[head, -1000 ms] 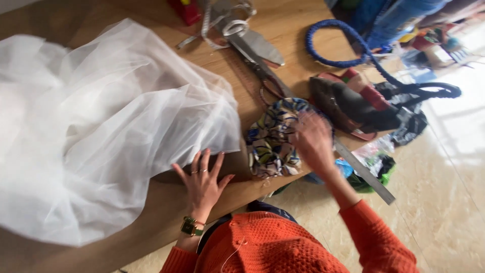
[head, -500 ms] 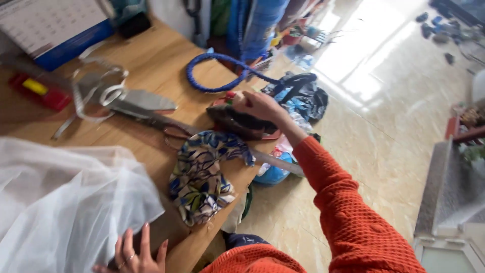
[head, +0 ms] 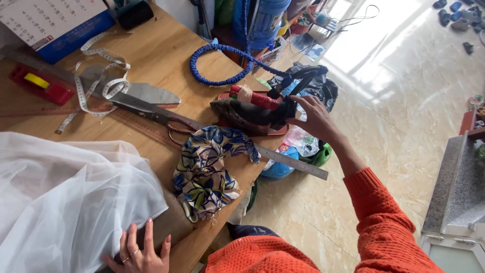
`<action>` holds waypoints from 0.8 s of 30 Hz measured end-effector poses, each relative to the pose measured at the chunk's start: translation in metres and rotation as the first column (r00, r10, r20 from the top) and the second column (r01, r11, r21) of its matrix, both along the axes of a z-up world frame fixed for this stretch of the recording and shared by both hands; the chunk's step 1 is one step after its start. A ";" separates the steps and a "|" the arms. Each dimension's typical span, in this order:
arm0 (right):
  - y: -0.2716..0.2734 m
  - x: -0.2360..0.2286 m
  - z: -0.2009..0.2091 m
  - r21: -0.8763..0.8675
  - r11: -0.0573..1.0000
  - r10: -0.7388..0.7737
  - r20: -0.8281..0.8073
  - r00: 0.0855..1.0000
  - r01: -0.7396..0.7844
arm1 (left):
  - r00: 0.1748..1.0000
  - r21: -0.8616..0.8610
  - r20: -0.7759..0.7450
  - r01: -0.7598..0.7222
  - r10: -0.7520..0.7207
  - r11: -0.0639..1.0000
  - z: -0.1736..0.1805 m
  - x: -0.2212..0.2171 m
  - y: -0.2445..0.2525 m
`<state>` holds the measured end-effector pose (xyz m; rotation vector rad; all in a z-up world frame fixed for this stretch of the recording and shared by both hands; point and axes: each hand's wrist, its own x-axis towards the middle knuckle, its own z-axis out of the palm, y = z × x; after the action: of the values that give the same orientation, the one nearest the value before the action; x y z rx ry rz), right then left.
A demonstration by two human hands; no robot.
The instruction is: The person smooths and folds a large piece of white sheer fabric on a wooden table. They use an iron to press the fabric, then pick up a pair of scissors to trim the edge. The person continues to fold and press the fabric with the iron.
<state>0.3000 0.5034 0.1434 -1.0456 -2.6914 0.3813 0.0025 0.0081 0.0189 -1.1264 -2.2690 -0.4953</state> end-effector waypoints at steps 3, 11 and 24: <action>-0.015 -0.002 -0.006 0.095 0.995 0.026 0.065 0.998 -0.032 | 0.997 -0.082 -0.064 -0.057 0.051 0.995 0.008 0.000 0.000; -0.021 -0.006 -0.013 0.281 0.960 -0.044 0.068 0.997 0.023 | 0.999 -0.107 0.045 -0.021 0.026 0.994 0.025 0.007 0.001; 0.051 -0.140 -0.022 -0.004 0.987 0.155 0.232 0.960 -0.159 | 0.994 -0.077 0.011 -0.108 0.109 0.991 0.022 0.005 0.007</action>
<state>0.1598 0.5541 0.1218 -0.9265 -2.9923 0.2814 0.0077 0.0153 0.0408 -1.0321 -2.3654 -0.3785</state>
